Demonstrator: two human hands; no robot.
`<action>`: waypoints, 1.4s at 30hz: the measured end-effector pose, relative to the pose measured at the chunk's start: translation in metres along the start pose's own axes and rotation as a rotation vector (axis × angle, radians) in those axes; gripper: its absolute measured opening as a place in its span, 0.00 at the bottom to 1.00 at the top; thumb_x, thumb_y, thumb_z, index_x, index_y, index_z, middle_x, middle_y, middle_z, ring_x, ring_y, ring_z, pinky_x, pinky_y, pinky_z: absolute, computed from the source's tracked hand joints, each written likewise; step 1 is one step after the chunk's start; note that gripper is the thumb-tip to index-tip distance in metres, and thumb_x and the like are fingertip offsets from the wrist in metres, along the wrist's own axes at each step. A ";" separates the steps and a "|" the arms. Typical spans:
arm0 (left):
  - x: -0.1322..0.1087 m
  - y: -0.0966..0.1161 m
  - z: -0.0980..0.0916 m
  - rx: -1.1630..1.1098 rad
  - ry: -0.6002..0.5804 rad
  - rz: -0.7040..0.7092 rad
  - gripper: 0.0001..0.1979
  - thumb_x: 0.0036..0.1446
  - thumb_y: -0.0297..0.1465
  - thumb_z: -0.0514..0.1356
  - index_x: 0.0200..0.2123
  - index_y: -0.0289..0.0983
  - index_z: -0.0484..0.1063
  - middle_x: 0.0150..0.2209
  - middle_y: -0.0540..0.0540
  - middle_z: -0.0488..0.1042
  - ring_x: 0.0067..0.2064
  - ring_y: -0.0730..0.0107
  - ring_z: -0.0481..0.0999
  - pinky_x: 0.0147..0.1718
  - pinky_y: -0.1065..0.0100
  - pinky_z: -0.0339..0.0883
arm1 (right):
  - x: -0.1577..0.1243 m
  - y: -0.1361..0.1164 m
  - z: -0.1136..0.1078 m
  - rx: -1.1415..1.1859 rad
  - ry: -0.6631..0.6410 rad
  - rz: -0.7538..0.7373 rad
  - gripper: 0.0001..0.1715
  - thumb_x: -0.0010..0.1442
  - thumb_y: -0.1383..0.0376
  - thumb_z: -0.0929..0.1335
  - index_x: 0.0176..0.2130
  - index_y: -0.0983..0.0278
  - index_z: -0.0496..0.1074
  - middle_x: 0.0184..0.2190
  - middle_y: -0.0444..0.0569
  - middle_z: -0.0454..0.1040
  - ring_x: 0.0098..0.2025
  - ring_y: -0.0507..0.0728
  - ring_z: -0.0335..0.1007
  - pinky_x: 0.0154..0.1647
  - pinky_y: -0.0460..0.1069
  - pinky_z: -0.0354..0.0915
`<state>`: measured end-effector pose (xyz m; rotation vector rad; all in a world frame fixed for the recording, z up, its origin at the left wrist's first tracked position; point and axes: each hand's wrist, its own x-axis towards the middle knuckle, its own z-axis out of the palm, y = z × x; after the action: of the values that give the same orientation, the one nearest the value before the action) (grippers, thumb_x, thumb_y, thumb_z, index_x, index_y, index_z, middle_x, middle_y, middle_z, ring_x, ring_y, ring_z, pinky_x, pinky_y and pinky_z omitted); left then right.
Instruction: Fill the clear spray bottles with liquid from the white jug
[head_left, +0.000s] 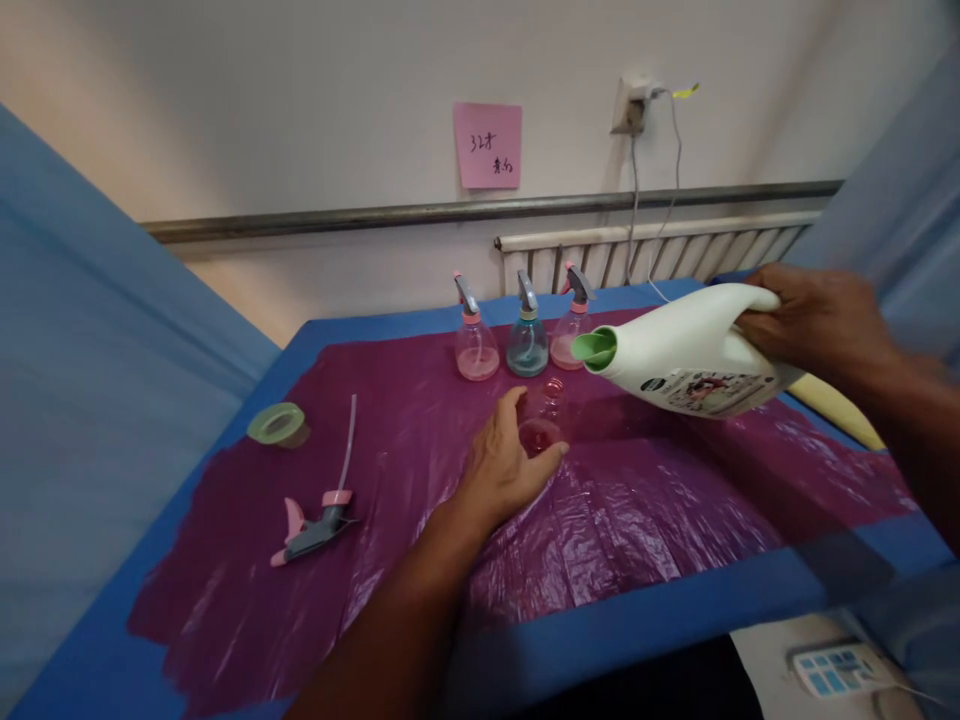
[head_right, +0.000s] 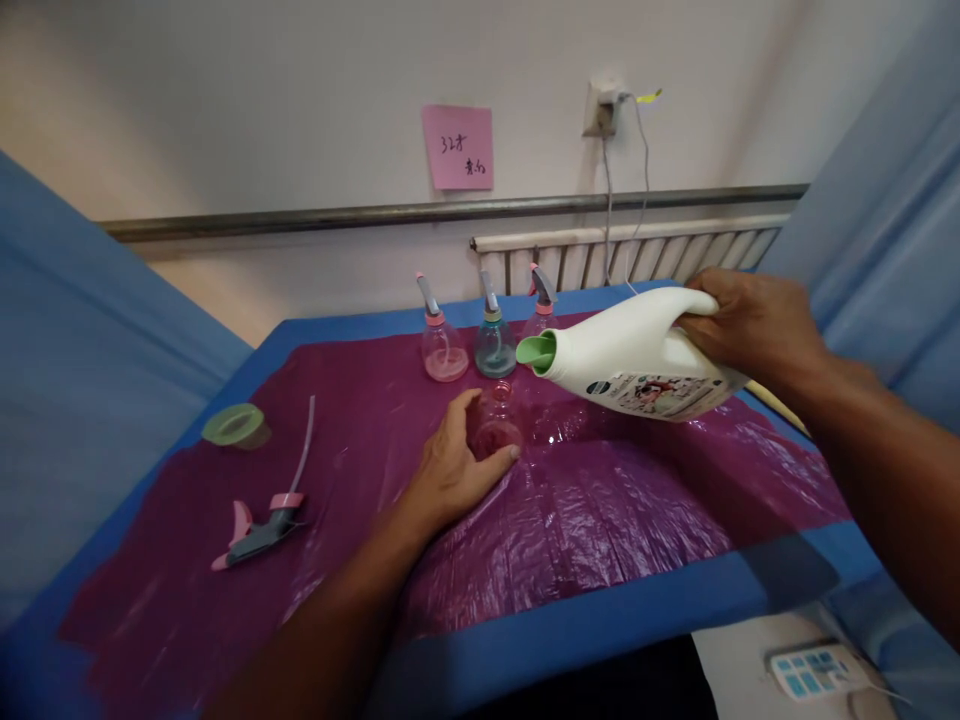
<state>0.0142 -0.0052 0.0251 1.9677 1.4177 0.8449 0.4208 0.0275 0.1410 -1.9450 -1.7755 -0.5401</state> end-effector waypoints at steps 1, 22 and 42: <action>-0.001 0.000 0.000 0.001 -0.002 -0.008 0.49 0.63 0.39 0.77 0.79 0.38 0.59 0.75 0.29 0.72 0.75 0.33 0.76 0.75 0.34 0.70 | 0.002 -0.001 -0.001 -0.035 -0.011 -0.009 0.19 0.54 0.47 0.68 0.37 0.56 0.79 0.30 0.50 0.81 0.30 0.59 0.68 0.33 0.52 0.57; 0.000 -0.004 0.002 0.054 0.011 0.131 0.44 0.65 0.41 0.75 0.77 0.40 0.61 0.73 0.33 0.74 0.73 0.37 0.77 0.73 0.37 0.72 | 0.032 -0.018 -0.041 -0.269 -0.010 -0.318 0.20 0.62 0.45 0.66 0.38 0.57 0.76 0.36 0.53 0.82 0.35 0.62 0.71 0.31 0.54 0.48; -0.001 -0.004 0.002 0.063 0.020 0.147 0.44 0.65 0.43 0.75 0.78 0.43 0.62 0.72 0.36 0.74 0.73 0.39 0.76 0.73 0.40 0.72 | 0.044 -0.029 -0.066 -0.310 0.003 -0.448 0.15 0.65 0.48 0.67 0.40 0.56 0.73 0.35 0.53 0.79 0.36 0.62 0.70 0.32 0.53 0.47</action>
<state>0.0131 -0.0052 0.0205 2.1376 1.3389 0.8962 0.3968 0.0278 0.2223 -1.7217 -2.2484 -1.0187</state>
